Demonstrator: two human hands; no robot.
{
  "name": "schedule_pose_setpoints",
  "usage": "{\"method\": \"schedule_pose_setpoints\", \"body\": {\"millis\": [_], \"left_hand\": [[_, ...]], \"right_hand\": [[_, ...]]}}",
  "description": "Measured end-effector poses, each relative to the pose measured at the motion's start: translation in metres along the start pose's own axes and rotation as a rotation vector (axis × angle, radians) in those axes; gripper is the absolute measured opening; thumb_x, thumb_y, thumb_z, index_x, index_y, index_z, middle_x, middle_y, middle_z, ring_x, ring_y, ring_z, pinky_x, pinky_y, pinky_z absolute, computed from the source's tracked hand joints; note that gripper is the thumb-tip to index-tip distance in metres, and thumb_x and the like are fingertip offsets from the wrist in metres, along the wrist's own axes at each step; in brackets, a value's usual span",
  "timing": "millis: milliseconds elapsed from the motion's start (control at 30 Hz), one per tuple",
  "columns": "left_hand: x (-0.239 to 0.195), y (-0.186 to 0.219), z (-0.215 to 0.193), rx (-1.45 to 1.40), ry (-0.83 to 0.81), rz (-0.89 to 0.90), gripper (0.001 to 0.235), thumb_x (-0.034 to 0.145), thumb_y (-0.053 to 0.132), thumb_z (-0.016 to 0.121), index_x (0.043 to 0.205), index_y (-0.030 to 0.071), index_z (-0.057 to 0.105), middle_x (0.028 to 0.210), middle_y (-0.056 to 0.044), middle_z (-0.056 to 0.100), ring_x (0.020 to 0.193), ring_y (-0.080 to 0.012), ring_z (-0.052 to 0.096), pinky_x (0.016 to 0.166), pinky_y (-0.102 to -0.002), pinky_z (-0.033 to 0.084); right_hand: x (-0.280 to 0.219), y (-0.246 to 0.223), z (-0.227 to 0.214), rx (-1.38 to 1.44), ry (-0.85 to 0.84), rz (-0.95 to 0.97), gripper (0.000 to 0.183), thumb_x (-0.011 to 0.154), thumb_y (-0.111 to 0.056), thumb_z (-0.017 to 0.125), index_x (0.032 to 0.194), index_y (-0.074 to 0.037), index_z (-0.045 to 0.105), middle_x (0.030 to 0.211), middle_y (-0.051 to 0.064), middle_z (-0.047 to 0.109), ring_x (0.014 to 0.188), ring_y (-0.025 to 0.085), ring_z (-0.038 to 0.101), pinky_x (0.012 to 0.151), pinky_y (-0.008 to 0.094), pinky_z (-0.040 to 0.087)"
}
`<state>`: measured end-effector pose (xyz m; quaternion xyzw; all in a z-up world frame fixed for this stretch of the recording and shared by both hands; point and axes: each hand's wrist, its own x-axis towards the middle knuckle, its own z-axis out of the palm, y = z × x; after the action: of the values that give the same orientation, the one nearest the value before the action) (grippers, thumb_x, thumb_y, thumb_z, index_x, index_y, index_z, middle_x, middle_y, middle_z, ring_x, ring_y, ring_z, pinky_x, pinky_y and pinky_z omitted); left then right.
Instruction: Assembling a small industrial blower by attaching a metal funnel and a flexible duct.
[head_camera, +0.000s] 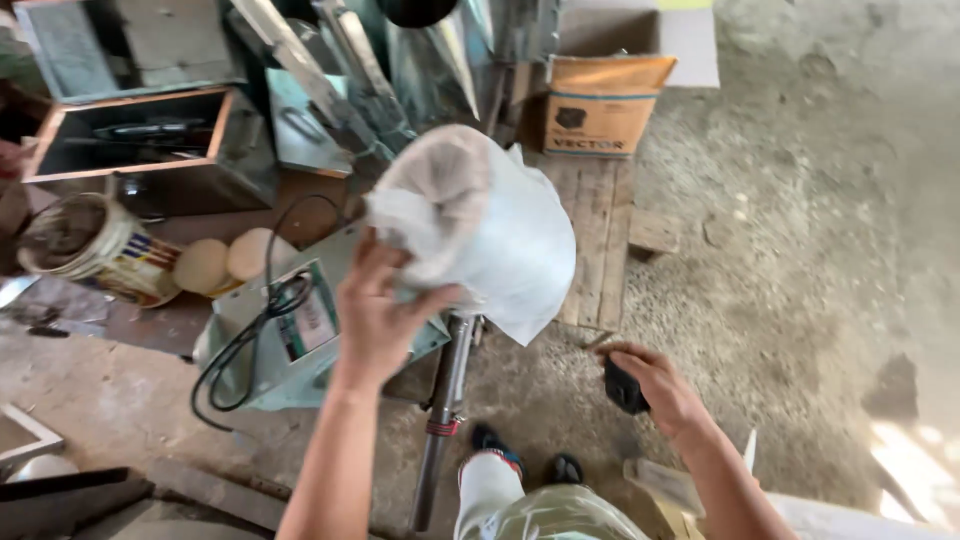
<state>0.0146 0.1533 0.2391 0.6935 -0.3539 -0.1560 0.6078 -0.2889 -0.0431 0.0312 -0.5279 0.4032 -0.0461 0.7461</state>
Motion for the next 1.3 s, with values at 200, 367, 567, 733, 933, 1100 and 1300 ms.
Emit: {"method": "schedule_pose_setpoints", "body": {"millis": [200,367,567,733,933,1100,1300], "left_hand": [[0.007,-0.063,0.108,0.405,-0.097,0.279,0.045,0.066,0.032,0.097,0.095,0.007,0.075,0.162,-0.020,0.038,0.144,-0.0366,0.049,0.108,-0.051,0.051],[0.014,-0.118,0.168,0.594,-0.268,0.255,0.038,0.066,0.027,0.095,0.093,0.007,0.076,0.163,-0.022,0.030,0.149,-0.0559,0.024,0.110,-0.055,0.045],[0.029,-0.201,0.203,0.570,-0.293,0.320,0.035,0.076,0.020,0.088,0.107,0.012,0.074,0.164,-0.024,0.027,0.149,-0.0632,0.019,0.115,-0.061,0.038],[0.025,-0.247,0.226,0.498,-0.211,0.271,0.042,0.078,0.015,0.084,0.117,0.015,0.069,0.162,-0.026,0.028,0.148,-0.0628,0.021,0.118,-0.063,0.037],[0.002,-0.314,0.265,0.556,-0.152,0.126,0.039,0.084,0.010,0.077,0.118,0.009,0.058,0.163,-0.026,0.029,0.150,-0.0604,0.026,0.121,-0.063,0.036],[-0.012,-0.375,0.308,0.656,-0.118,-0.059,0.048,0.088,0.011,0.073,0.131,0.000,0.055,0.161,-0.027,0.030,0.146,-0.0607,0.030,0.117,-0.063,0.038],[0.015,-0.371,0.320,0.733,-0.156,-0.204,0.050,0.085,0.025,0.078,0.120,0.004,0.051,0.155,-0.025,0.037,0.140,-0.0520,0.039,0.114,-0.060,0.039]], "right_hand": [[-0.011,-0.064,-0.006,0.044,0.283,-0.083,0.031,0.097,-0.025,0.067,0.114,-0.002,0.077,0.084,0.002,0.069,0.067,0.010,0.059,0.057,0.029,0.046],[0.020,-0.120,0.014,-0.581,0.535,-0.410,0.043,0.079,-0.034,0.086,0.115,-0.010,0.078,0.101,0.010,0.062,0.083,0.020,0.060,0.070,0.034,0.051],[0.090,-0.088,0.020,-0.916,0.626,-0.489,0.031,0.077,-0.026,0.086,0.105,-0.016,0.078,0.116,0.014,0.062,0.103,0.033,0.063,0.085,0.043,0.053],[0.117,-0.074,0.034,-0.944,0.598,-0.556,0.021,0.078,-0.019,0.083,0.096,-0.011,0.076,0.114,0.017,0.060,0.106,0.038,0.057,0.090,0.049,0.047],[0.158,-0.044,0.018,-0.848,0.514,-0.517,0.017,0.082,-0.017,0.081,0.095,-0.007,0.074,0.114,0.017,0.060,0.103,0.037,0.057,0.089,0.048,0.047],[0.208,-0.007,-0.010,-0.735,0.420,-0.436,0.020,0.085,-0.018,0.080,0.099,-0.005,0.074,0.114,0.020,0.060,0.106,0.039,0.059,0.091,0.048,0.049],[0.252,0.017,-0.045,-0.692,0.376,-0.295,0.023,0.084,-0.023,0.080,0.098,-0.006,0.076,0.112,0.022,0.062,0.106,0.041,0.061,0.090,0.047,0.051]]}}
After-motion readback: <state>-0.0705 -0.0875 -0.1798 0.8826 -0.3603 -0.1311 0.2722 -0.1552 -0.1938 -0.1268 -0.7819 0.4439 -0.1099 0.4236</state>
